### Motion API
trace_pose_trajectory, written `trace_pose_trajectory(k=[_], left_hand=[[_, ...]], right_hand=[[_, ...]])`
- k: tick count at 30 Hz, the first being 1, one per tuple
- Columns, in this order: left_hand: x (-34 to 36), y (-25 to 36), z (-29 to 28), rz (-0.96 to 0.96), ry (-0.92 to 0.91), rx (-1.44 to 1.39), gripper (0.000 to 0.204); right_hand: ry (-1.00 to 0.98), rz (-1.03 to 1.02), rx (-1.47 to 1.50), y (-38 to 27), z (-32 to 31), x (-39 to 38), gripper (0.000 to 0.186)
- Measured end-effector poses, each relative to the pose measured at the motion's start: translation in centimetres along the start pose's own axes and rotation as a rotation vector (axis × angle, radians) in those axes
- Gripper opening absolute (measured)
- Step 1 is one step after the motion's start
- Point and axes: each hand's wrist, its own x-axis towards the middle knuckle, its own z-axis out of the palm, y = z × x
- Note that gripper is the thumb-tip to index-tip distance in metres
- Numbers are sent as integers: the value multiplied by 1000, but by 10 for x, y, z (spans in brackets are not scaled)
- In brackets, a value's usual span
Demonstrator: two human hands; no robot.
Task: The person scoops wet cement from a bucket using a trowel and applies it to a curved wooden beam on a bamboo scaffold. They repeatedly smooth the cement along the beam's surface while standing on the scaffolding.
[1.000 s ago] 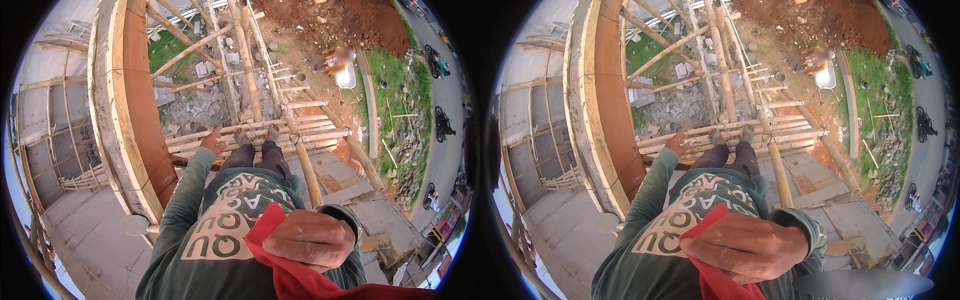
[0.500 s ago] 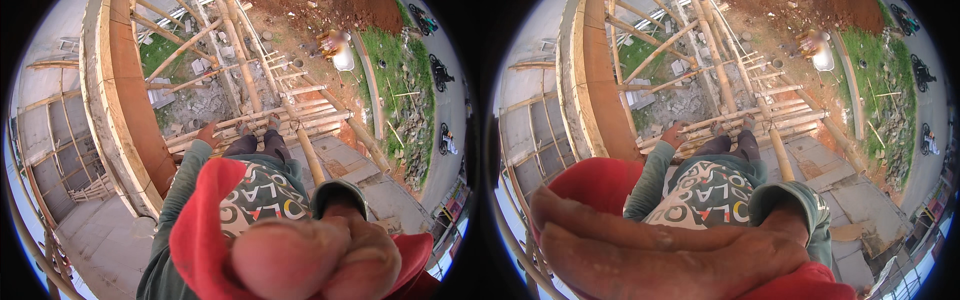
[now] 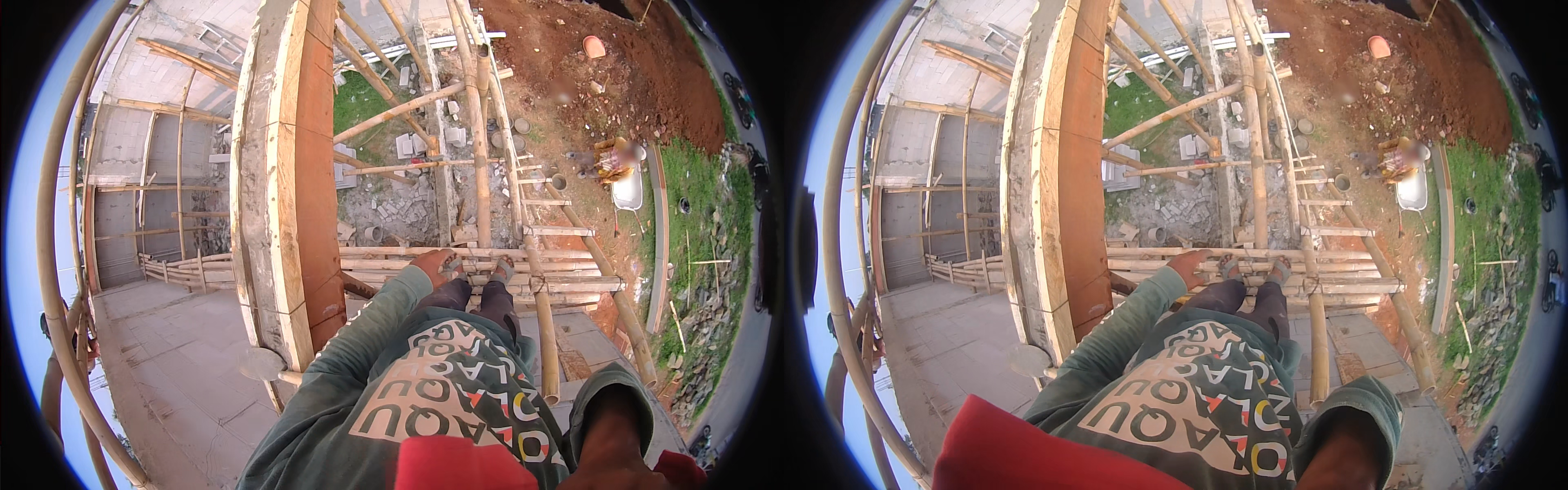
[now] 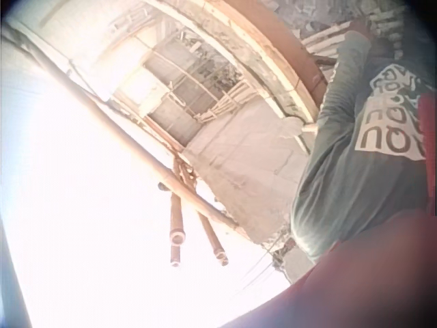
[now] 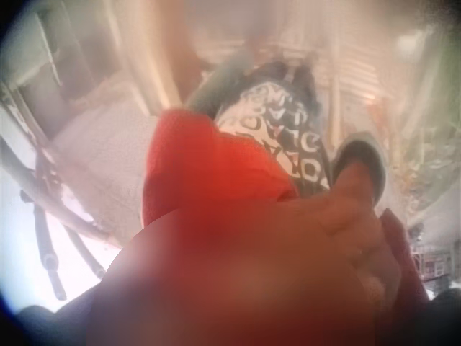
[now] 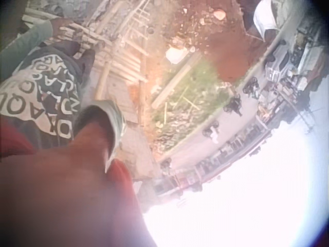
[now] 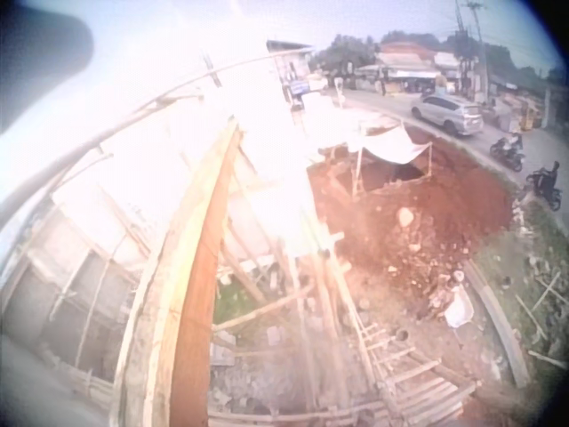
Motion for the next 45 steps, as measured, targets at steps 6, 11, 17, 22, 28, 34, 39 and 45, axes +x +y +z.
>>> trace_pose_trajectory(k=[6,11,17,22,28,34,39,45], left_hand=[[-4,-1,0,59,71,58,61],[-5,1,9,70,43,85,60],[-15,-1,7,90,87,48,63],[-17,-4,7,153,74,87,64],[-17,9,11,190,50,76,68],[-14,18,19,128,56,2,69],[-14,9,22,135,84,28,63],[-15,16,13,93,43,106,67]], right_hand=[[-90,29,-30,21,-5,11,23],[-126,-5,3,26,-3,14,24],[-142,-101,64,27,1,20,24],[-117,-235,155,34,9,26,25],[-104,-237,122,38,9,29,26],[-110,-181,55,38,7,23,26],[-135,-126,28,39,6,22,27],[-138,-104,30,31,16,24,28]])
